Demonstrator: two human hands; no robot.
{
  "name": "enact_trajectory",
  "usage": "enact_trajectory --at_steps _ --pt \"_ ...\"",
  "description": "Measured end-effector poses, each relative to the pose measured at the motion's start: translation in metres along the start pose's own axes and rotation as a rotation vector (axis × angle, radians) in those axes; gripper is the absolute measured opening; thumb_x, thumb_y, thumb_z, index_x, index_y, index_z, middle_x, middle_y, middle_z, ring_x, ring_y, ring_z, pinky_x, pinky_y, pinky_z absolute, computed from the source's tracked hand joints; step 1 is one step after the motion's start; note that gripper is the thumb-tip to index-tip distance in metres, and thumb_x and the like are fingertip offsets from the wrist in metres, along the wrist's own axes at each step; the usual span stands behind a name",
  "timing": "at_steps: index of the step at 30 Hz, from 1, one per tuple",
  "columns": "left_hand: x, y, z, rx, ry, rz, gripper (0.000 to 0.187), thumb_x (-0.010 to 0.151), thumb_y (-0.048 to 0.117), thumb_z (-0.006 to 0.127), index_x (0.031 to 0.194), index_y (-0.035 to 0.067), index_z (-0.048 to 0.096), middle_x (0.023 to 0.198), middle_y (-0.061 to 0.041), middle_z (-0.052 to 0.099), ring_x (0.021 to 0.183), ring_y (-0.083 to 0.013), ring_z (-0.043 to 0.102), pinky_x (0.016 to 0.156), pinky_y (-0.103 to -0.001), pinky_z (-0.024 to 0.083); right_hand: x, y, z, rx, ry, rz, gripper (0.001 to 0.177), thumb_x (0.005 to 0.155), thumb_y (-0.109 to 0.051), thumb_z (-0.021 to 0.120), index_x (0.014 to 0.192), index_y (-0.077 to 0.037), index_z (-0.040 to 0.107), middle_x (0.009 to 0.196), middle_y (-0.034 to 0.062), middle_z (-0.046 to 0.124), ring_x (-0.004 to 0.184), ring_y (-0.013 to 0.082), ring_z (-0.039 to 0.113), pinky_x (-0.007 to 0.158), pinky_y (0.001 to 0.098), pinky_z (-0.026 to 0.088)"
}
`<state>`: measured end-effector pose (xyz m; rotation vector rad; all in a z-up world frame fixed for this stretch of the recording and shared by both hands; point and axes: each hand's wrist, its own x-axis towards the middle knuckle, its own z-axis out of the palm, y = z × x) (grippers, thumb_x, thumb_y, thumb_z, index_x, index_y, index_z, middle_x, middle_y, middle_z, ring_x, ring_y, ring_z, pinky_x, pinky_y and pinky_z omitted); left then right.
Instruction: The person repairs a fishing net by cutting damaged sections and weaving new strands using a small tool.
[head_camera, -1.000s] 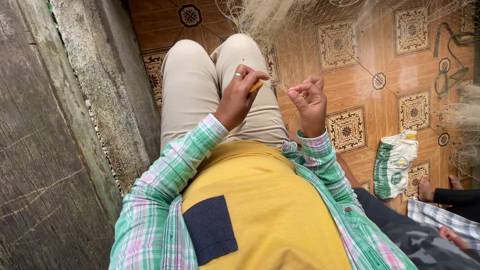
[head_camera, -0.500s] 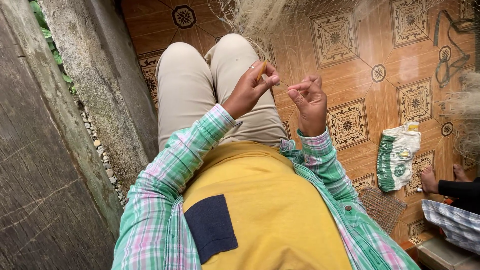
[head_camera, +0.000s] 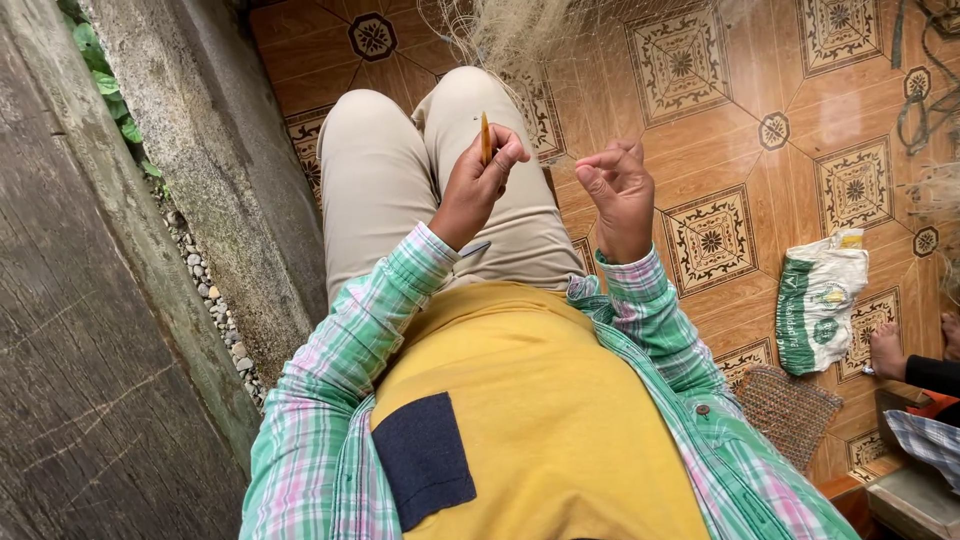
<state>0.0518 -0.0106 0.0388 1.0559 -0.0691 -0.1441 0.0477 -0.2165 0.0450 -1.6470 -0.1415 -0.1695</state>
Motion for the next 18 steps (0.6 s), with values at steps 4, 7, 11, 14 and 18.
enact_trajectory --at_steps 4,7,11,14,18 --pt "0.0 -0.01 -0.007 -0.001 0.007 -0.018 0.021 0.11 0.024 0.054 0.106 0.004 0.06 0.066 0.005 0.035 0.058 -0.0015 0.032 0.05 -0.015 0.029 -0.001 -0.004 0.005 0.018 0.016 0.008 0.01 0.094 -0.012 0.077 0.097 -0.005 0.071 0.104 0.0017 0.037 0.095 0.0071 0.035 0.089 0.0253 0.033" --pt "-0.001 -0.02 -0.011 0.009 0.032 -0.037 0.019 0.109 0.024 0.054 0.106 0.006 0.059 0.078 0.001 0.047 0.067 -0.0041 0.041 0.054 -0.017 0.036 -0.001 -0.006 0.009 0.067 0.029 0.018 0.01 0.095 -0.011 0.076 0.098 -0.005 0.069 0.103 0.0021 0.041 0.093 0.0074 0.037 0.088 0.0256 0.034" --pt "-0.002 -0.021 -0.012 -0.05 0.062 -0.048 0.018 0.11 0.028 0.051 0.107 0.011 0.054 0.103 -0.007 0.068 0.074 -0.0051 0.046 0.057 -0.017 0.038 -0.002 -0.006 0.01 0.058 0.016 0.015 0.011 0.094 -0.013 0.076 0.098 -0.006 0.069 0.103 0.0015 0.04 0.092 0.0073 0.036 0.087 0.0254 0.033" --pt "-0.003 -0.011 -0.009 -0.097 0.056 -0.067 0.017 0.111 0.029 0.05 0.107 0.012 0.049 0.104 -0.011 0.072 0.072 -0.006 0.046 0.057 -0.017 0.038 -0.003 -0.006 0.012 0.023 0.002 0.012 0.011 0.094 -0.014 0.077 0.097 -0.007 0.069 0.102 0.0007 0.036 0.094 0.0076 0.034 0.089 0.0257 0.033" --pt "-0.002 -0.019 -0.011 -0.183 0.077 -0.101 0.017 0.11 0.029 0.05 0.109 0.013 0.049 0.092 -0.008 0.068 0.068 -0.0052 0.043 0.053 -0.015 0.036 -0.004 -0.019 0.02 -0.029 -0.015 0.007 0.011 0.095 -0.017 0.077 0.096 -0.009 0.069 0.101 -0.0004 0.035 0.094 0.0076 0.033 0.089 0.0258 0.031"
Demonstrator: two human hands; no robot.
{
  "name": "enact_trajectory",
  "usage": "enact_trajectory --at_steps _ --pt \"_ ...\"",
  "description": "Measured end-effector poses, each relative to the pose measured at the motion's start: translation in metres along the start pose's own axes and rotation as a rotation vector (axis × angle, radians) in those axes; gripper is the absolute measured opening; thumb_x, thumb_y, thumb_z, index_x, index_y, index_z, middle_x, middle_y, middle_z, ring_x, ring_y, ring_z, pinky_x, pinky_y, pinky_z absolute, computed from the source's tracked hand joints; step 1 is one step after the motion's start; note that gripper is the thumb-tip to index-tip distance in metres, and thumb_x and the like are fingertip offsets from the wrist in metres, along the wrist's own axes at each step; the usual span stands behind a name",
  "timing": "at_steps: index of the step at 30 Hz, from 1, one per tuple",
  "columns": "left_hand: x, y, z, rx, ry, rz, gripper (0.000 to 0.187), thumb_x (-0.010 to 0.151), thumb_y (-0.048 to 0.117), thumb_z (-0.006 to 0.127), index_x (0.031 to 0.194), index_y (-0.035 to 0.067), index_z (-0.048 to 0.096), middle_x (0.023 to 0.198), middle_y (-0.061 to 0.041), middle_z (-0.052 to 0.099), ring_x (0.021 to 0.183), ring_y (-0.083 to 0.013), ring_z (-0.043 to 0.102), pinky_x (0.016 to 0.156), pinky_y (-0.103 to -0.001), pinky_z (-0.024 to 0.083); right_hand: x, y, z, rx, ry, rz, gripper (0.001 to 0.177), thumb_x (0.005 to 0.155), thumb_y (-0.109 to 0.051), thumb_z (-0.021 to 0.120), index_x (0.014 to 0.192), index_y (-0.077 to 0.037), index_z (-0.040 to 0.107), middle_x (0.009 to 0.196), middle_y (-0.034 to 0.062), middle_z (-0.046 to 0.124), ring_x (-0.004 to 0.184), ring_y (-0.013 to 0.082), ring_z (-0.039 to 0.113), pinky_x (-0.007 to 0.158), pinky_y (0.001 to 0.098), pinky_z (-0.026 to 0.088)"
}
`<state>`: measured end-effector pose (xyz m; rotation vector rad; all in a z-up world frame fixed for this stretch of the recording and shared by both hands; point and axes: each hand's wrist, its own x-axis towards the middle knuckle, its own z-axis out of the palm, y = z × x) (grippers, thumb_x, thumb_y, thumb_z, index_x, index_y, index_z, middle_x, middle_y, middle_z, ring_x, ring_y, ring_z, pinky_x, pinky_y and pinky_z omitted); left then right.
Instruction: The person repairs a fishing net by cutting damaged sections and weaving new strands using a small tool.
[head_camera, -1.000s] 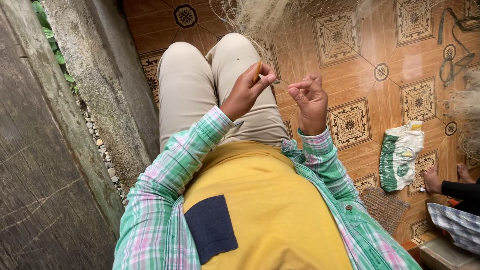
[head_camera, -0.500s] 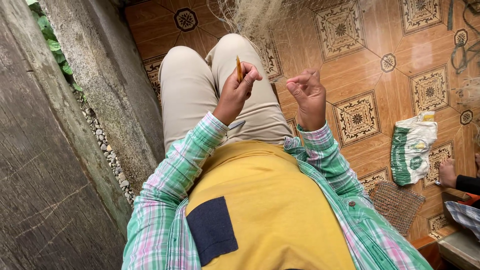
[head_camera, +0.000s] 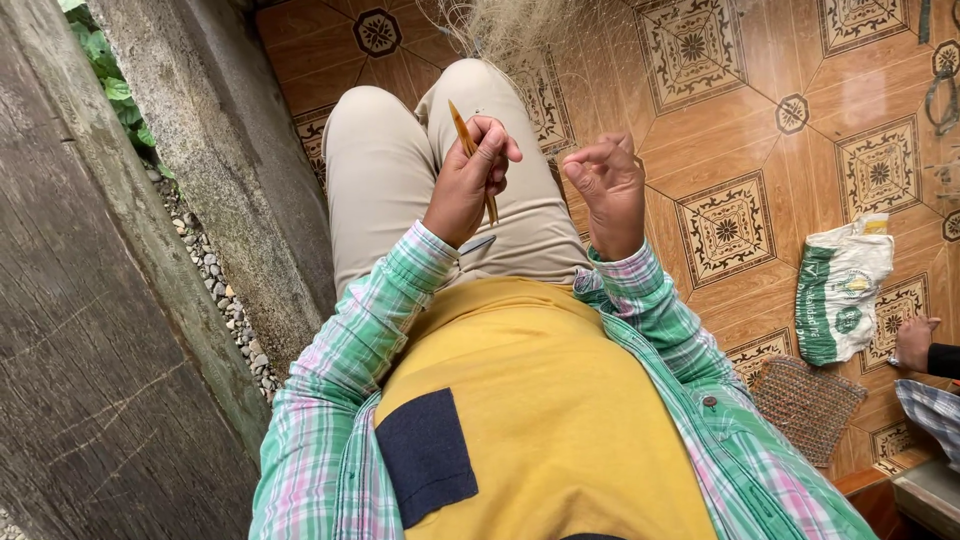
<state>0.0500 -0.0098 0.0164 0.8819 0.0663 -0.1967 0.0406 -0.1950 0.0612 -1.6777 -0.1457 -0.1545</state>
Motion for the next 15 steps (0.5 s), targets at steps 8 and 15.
enact_trajectory --at_steps 8,15 --pt "-0.011 0.016 0.008 -0.078 -0.129 -0.105 0.036 0.111 0.035 0.049 0.128 0.004 0.053 0.082 -0.002 0.054 0.063 -0.0015 0.038 0.047 -0.012 0.034 -0.002 -0.002 0.004 -0.064 -0.017 -0.012 0.012 0.095 -0.02 0.078 0.096 -0.01 0.071 0.102 0.0012 0.036 0.095 0.0093 0.034 0.09 0.0268 0.032" --pt "-0.008 0.015 0.008 0.147 -0.173 -0.045 0.043 0.09 0.01 0.083 0.127 -0.002 0.065 0.066 0.006 0.04 0.055 0.0005 0.035 0.046 -0.012 0.035 -0.002 -0.009 0.008 -0.061 -0.054 -0.015 0.015 0.094 -0.022 0.08 0.095 -0.01 0.071 0.103 0.0018 0.036 0.097 0.0106 0.035 0.091 0.0275 0.031"
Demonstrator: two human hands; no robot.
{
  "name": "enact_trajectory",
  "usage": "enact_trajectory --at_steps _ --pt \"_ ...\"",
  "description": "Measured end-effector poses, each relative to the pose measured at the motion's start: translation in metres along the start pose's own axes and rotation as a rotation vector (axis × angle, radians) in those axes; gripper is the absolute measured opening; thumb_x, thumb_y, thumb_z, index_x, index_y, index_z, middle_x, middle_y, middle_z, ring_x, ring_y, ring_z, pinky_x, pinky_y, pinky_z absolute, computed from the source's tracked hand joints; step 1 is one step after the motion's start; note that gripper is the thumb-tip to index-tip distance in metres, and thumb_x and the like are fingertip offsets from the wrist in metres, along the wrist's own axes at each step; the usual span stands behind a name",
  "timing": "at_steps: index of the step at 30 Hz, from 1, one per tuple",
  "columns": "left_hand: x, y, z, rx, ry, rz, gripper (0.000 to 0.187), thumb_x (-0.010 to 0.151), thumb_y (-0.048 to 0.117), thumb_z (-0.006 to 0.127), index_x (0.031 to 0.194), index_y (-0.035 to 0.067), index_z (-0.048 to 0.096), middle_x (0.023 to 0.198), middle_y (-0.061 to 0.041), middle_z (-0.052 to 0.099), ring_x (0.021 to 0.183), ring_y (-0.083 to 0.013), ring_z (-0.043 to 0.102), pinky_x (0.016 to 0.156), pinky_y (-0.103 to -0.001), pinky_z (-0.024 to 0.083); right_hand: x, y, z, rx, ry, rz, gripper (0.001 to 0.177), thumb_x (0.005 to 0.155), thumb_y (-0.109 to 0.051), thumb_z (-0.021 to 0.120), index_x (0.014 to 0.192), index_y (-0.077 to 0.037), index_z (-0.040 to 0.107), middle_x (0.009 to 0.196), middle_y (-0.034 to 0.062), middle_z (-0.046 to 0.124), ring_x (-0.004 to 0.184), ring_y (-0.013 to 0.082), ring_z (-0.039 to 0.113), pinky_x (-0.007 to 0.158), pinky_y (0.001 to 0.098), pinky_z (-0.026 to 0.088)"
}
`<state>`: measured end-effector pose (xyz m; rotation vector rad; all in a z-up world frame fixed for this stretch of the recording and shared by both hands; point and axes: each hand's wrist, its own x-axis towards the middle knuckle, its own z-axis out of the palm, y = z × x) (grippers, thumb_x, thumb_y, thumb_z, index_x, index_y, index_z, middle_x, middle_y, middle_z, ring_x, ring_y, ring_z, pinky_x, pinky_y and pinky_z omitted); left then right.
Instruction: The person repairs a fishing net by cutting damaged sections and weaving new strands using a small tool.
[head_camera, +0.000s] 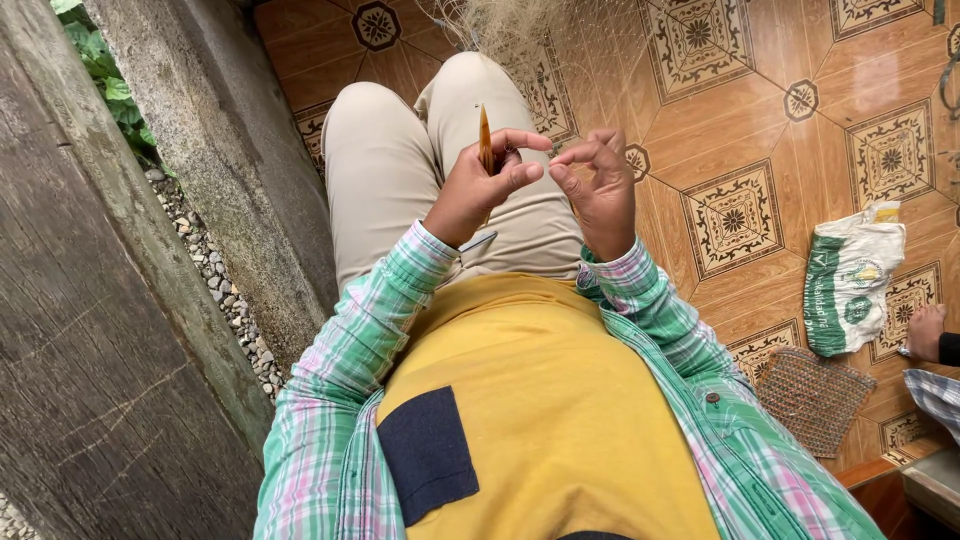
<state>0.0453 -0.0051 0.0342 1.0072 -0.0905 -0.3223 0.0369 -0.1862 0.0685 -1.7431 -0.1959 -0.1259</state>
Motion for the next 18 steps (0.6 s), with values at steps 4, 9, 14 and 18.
enact_trajectory --at_steps 4,9,14,18 --pt "0.0 0.011 0.011 0.078 0.048 0.02 0.035 0.084 0.007 0.086 0.115 -0.001 0.072 0.063 0.008 0.033 0.055 0.0017 0.038 0.053 -0.012 0.035 -0.001 -0.003 0.001 -0.016 -0.009 -0.016 0.016 0.095 -0.024 0.079 0.095 -0.01 0.07 0.102 0.0019 0.035 0.099 0.0112 0.036 0.092 0.0278 0.031" --pt "0.003 -0.002 0.008 0.113 0.111 0.036 0.019 0.088 0.011 0.083 0.103 0.002 0.075 0.055 0.008 0.032 0.051 0.0014 0.039 0.051 -0.014 0.034 -0.002 -0.005 0.001 -0.023 -0.014 -0.039 0.015 0.096 -0.023 0.077 0.096 -0.01 0.07 0.102 0.0028 0.035 0.1 0.0122 0.035 0.094 0.0289 0.031" --pt "0.002 -0.003 0.005 0.112 0.13 0.038 0.018 0.09 0.012 0.082 0.102 0.002 0.075 0.054 0.008 0.033 0.051 0.0013 0.04 0.053 -0.014 0.035 -0.001 -0.007 0.0 -0.051 -0.005 -0.118 0.012 0.098 -0.018 0.075 0.099 -0.008 0.069 0.101 0.0045 0.043 0.099 0.0164 0.042 0.093 0.0315 0.034" --pt "0.002 0.0 0.003 0.148 0.136 0.058 0.015 0.09 0.011 0.082 0.101 0.003 0.075 0.056 0.009 0.032 0.055 0.0014 0.038 0.056 -0.015 0.034 -0.001 -0.006 -0.004 -0.218 0.053 -0.337 0.006 0.106 -0.012 0.062 0.103 -0.007 0.065 0.093 0.0062 0.046 0.091 0.0231 0.047 0.085 0.0373 0.039"
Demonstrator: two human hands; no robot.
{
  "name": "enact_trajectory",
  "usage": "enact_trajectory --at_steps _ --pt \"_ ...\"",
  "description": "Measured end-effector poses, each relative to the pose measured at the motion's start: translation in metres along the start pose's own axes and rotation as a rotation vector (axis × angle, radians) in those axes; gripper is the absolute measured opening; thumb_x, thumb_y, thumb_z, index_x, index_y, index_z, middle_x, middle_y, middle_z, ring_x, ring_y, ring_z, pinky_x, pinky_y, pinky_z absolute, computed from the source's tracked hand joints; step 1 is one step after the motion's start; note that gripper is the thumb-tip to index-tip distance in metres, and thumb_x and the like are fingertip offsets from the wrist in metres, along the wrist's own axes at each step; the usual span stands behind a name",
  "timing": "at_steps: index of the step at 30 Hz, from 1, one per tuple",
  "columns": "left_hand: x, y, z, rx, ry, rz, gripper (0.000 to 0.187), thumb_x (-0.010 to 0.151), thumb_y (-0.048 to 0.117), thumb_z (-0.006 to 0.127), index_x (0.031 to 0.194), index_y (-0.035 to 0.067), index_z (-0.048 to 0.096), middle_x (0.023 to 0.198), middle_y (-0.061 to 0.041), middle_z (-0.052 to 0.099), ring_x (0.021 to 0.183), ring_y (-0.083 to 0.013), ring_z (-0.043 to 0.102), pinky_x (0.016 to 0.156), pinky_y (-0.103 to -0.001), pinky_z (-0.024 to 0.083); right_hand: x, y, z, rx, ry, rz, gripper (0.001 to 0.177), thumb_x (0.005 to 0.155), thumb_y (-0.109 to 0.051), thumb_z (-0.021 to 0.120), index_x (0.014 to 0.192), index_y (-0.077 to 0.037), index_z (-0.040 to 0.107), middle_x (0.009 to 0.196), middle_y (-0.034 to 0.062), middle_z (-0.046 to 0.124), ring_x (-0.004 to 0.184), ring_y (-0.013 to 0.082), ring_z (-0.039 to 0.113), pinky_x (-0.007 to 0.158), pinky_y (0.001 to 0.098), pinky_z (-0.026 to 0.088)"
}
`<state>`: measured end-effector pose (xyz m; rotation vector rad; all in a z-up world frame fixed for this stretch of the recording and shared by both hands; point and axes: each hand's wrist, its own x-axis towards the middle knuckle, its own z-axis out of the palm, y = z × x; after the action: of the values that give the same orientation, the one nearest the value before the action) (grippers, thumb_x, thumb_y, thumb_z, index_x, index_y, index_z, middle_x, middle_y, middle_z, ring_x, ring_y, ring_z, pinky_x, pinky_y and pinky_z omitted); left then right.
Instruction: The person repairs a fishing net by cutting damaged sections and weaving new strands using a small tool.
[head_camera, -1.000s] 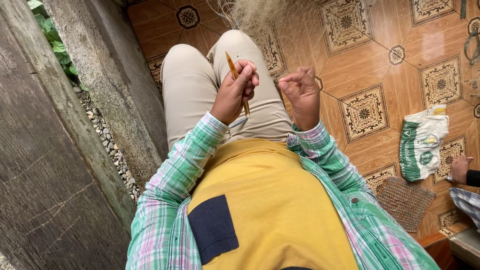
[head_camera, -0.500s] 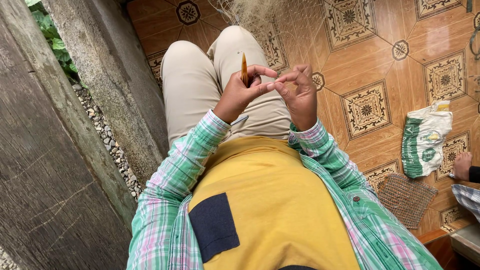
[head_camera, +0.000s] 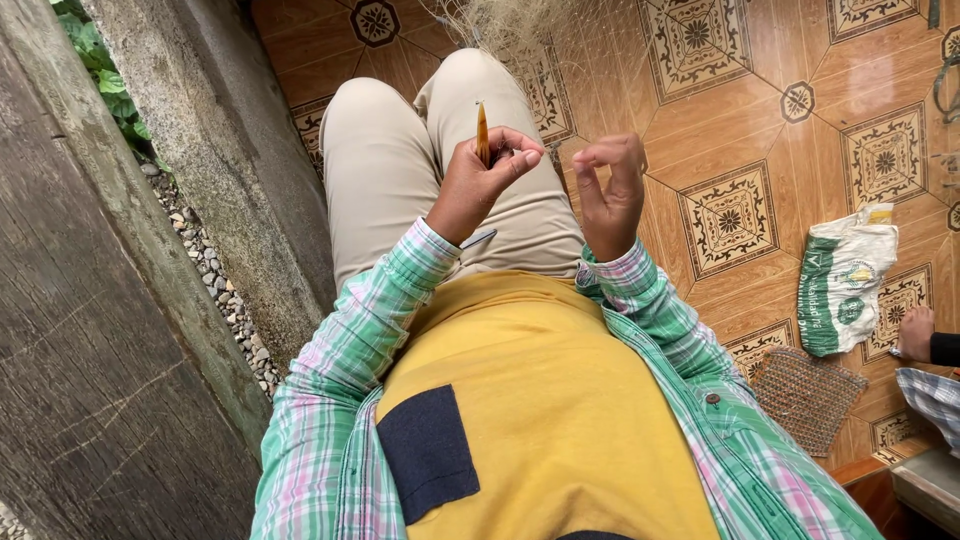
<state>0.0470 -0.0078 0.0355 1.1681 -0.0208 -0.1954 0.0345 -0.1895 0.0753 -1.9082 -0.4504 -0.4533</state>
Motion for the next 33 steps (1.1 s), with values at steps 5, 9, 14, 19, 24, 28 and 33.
enact_trajectory --at_steps 5,9,14,19,24,28,33 --pt "0.002 -0.003 -0.001 0.0 -0.004 0.008 0.014 0.09 0.01 0.082 0.1 0.003 0.075 0.056 0.009 0.031 0.056 0.0012 0.037 0.057 -0.016 0.034 -0.005 0.01 -0.008 -0.272 -0.019 -0.21 0.022 0.105 -0.007 0.055 0.116 -0.011 0.073 0.087 0.0055 0.042 0.083 0.0254 0.041 0.085 0.0409 0.037" --pt "0.005 -0.002 -0.001 0.002 -0.022 0.029 0.014 0.09 0.01 0.081 0.099 0.003 0.075 0.055 0.009 0.031 0.055 0.0008 0.037 0.057 -0.016 0.034 -0.004 0.014 -0.01 -0.345 -0.033 -0.287 0.041 0.1 0.002 0.049 0.127 -0.013 0.077 0.085 0.0042 0.036 0.079 0.025 0.035 0.085 0.0395 0.036" --pt "0.007 -0.009 -0.001 0.009 -0.026 0.05 0.014 0.089 0.01 0.082 0.099 0.002 0.075 0.055 0.009 0.031 0.055 0.0003 0.037 0.057 -0.016 0.033 -0.003 0.022 -0.014 -0.442 -0.046 -0.295 0.045 0.1 0.002 0.049 0.132 -0.014 0.076 0.086 0.0041 0.035 0.081 0.0252 0.037 0.085 0.0383 0.033" --pt "0.007 -0.011 0.001 0.009 -0.014 0.062 0.013 0.089 0.01 0.081 0.098 0.003 0.075 0.055 0.009 0.031 0.055 0.0001 0.037 0.056 -0.017 0.033 -0.003 0.025 -0.014 -0.469 -0.066 -0.279 0.05 0.097 0.005 0.047 0.135 -0.014 0.074 0.09 0.0034 0.039 0.084 0.024 0.039 0.086 0.0379 0.032" --pt "0.013 -0.019 0.0 0.028 -0.012 0.102 0.013 0.089 0.01 0.081 0.098 0.002 0.076 0.054 0.008 0.032 0.053 -0.0014 0.038 0.056 -0.018 0.034 -0.011 0.039 -0.016 -0.406 -0.044 -0.346 0.041 0.097 0.004 0.051 0.12 -0.014 0.081 0.085 0.0034 0.037 0.08 0.024 0.036 0.089 0.0402 0.032" --pt "0.013 -0.019 0.0 0.017 -0.006 0.108 0.012 0.089 0.01 0.08 0.098 0.003 0.075 0.055 0.008 0.032 0.054 -0.001 0.038 0.057 -0.018 0.033 -0.013 0.047 -0.016 -0.433 -0.061 -0.402 0.045 0.098 0.003 0.05 0.127 -0.016 0.079 0.085 0.0031 0.035 0.081 0.0252 0.036 0.089 0.041 0.031" --pt "0.012 -0.018 -0.002 0.035 -0.019 0.094 0.013 0.09 0.011 0.081 0.099 0.003 0.075 0.054 0.008 0.033 0.053 -0.0013 0.038 0.057 -0.018 0.034 -0.009 0.039 -0.018 -0.522 -0.088 -0.42 0.053 0.096 0.004 0.046 0.133 -0.018 0.077 0.084 0.0011 0.028 0.079 0.0246 0.034 0.087 0.0412 0.031"
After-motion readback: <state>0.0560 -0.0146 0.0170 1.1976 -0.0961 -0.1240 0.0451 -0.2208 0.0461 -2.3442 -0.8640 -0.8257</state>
